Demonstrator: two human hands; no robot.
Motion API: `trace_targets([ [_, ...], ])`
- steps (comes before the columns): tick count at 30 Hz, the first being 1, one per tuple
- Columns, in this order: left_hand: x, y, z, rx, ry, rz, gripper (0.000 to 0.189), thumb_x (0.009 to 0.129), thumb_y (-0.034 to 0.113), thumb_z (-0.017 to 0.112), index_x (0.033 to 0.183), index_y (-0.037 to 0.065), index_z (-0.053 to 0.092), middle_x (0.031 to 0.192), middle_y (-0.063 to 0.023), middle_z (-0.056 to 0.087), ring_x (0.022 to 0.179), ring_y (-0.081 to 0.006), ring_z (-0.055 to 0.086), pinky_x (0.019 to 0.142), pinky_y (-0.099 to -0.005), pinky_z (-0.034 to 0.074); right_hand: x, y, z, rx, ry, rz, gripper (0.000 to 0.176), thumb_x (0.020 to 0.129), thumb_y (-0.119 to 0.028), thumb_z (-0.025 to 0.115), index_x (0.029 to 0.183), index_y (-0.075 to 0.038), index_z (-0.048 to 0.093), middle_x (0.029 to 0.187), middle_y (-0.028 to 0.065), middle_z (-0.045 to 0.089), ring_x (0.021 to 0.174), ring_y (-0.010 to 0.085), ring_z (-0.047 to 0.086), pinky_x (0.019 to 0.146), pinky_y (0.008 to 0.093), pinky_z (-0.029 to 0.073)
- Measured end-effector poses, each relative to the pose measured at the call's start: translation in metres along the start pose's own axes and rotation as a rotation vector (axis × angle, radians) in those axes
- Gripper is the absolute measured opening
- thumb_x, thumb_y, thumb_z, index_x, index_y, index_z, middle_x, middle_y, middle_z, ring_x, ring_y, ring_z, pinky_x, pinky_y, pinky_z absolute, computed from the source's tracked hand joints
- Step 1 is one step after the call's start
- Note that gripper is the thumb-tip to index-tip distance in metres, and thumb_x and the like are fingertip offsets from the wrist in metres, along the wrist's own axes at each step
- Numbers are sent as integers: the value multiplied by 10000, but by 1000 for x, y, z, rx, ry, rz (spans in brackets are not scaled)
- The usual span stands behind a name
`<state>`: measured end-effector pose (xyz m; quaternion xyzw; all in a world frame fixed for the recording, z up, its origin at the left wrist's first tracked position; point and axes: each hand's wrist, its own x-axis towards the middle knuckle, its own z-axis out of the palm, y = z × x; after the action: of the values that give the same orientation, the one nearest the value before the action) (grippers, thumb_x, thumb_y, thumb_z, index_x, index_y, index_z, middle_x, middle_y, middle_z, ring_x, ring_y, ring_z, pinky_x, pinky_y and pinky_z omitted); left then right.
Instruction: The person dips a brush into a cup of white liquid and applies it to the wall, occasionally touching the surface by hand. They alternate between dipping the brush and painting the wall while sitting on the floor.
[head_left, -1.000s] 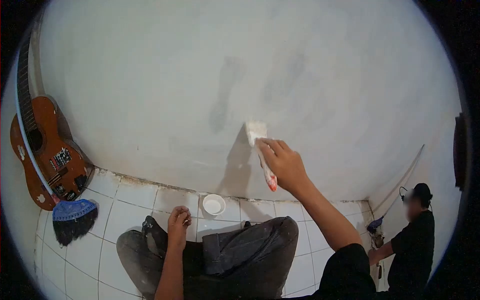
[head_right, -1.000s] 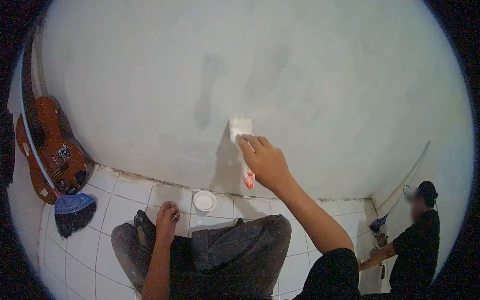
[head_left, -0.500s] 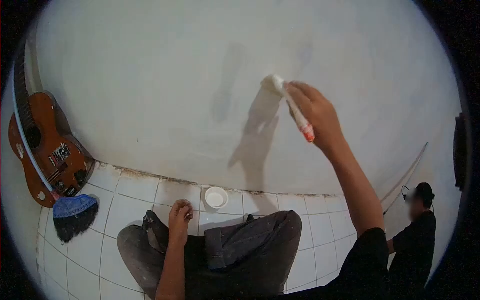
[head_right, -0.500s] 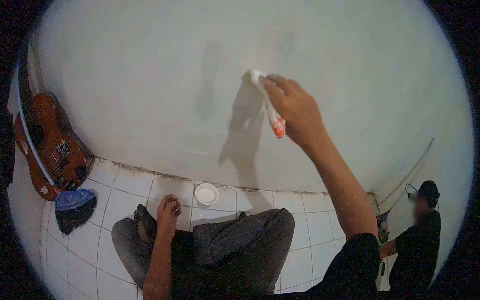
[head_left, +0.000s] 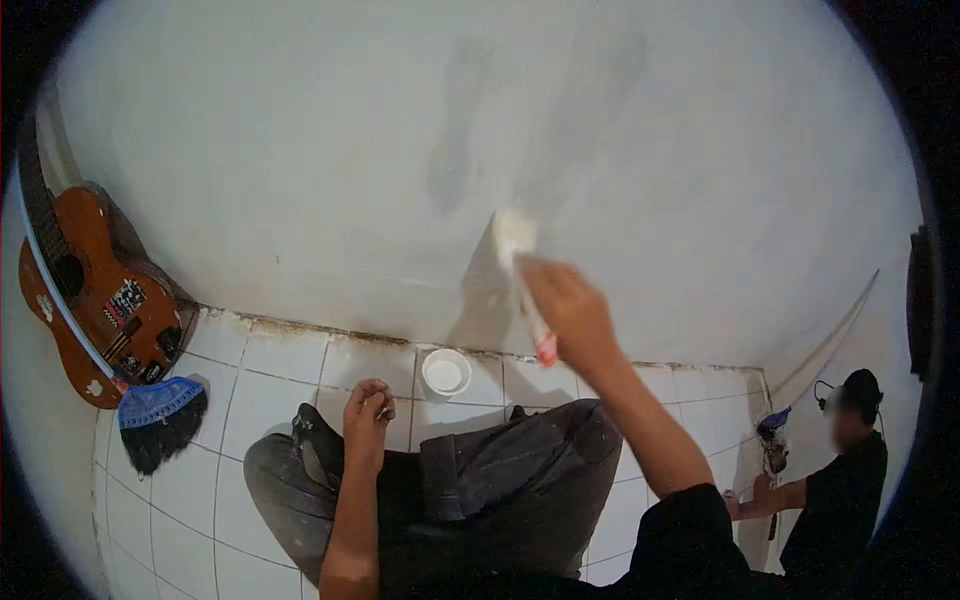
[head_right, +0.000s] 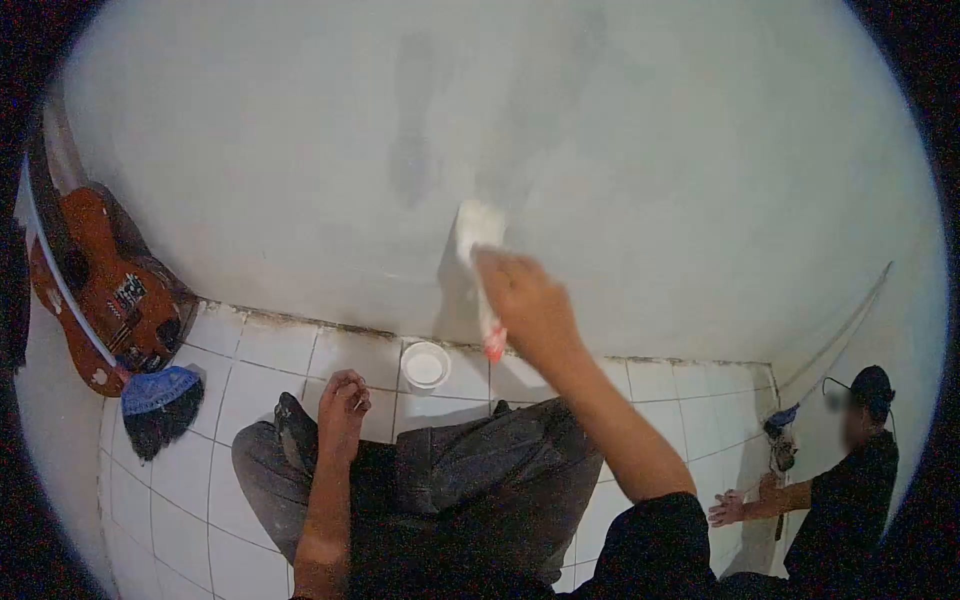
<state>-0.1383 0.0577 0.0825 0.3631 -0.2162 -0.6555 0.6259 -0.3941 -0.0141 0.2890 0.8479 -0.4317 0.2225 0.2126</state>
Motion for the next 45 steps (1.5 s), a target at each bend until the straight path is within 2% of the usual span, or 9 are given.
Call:
trace_targets([
  [6,-6,5,13,25,43,-24,87,911,89,540,996,83,551,886,-14,553,760,-123,525,688,-257,427,-57,-7,44,650,-16,275,357,871,-79,631,1218,-14,578,1131,141,640,973,263,663,811,373,558],
  [8,-4,7,16,-3,18,-11,84,916,99,551,1000,89,549,894,-9,555,778,-119,521,698,-256,425,-66,-12,48,1532,151,1028,306,905,-77,616,1190,22,565,1112,122,645,979,212,664,817,369,572],
  [12,-8,8,23,38,-7,-14,95,934,110,540,1021,72,546,927,-15,536,806,-114,487,741,-260,398,-100,-10,90,2050,427,1228,288,941,-153,586,1162,29,556,1063,123,653,920,210,679,682,326,606],
  [16,-3,4,21,48,13,-39,111,932,123,547,1028,69,543,938,-15,535,826,-117,490,747,-268,395,-115,-17,111,1949,386,1299,252,961,-230,588,990,19,570,900,137,669,711,192,676,551,303,559],
  [20,2,0,18,84,-9,-59,109,928,118,548,1027,74,546,936,-17,537,823,-122,496,744,-270,397,-114,-20,118,1808,383,1336,290,969,-268,576,1075,2,584,951,88,643,813,152,633,676,304,539],
  [22,5,2,16,78,-10,-69,100,927,110,546,1021,76,549,934,-16,538,814,-122,498,738,-268,397,-106,-25,117,1289,312,1160,311,981,-263,565,1096,24,586,911,65,622,792,117,580,686,283,490],
  [26,3,1,15,57,21,-72,117,905,97,554,1019,71,553,926,-19,540,800,-123,505,713,-268,403,-98,-37,125,1034,245,886,248,977,-198,573,1089,22,593,915,82,640,768,118,577,668,280,484],
  [30,3,0,12,84,20,-76,96,924,82,530,1008,67,574,908,-13,544,809,-117,506,713,-261,397,-90,-49,133,649,53,649,219,925,-176,623,1013,24,617,871,184,632,714,281,600,633,370,467],
  [45,8,4,10,81,-13,-84,103,919,78,527,1010,54,569,929,-23,543,832,-130,513,740,-276,414,-97,-67,160,706,-60,678,217,925,-168,626,1009,32,615,880,188,629,679,255,611,622,350,490],
])
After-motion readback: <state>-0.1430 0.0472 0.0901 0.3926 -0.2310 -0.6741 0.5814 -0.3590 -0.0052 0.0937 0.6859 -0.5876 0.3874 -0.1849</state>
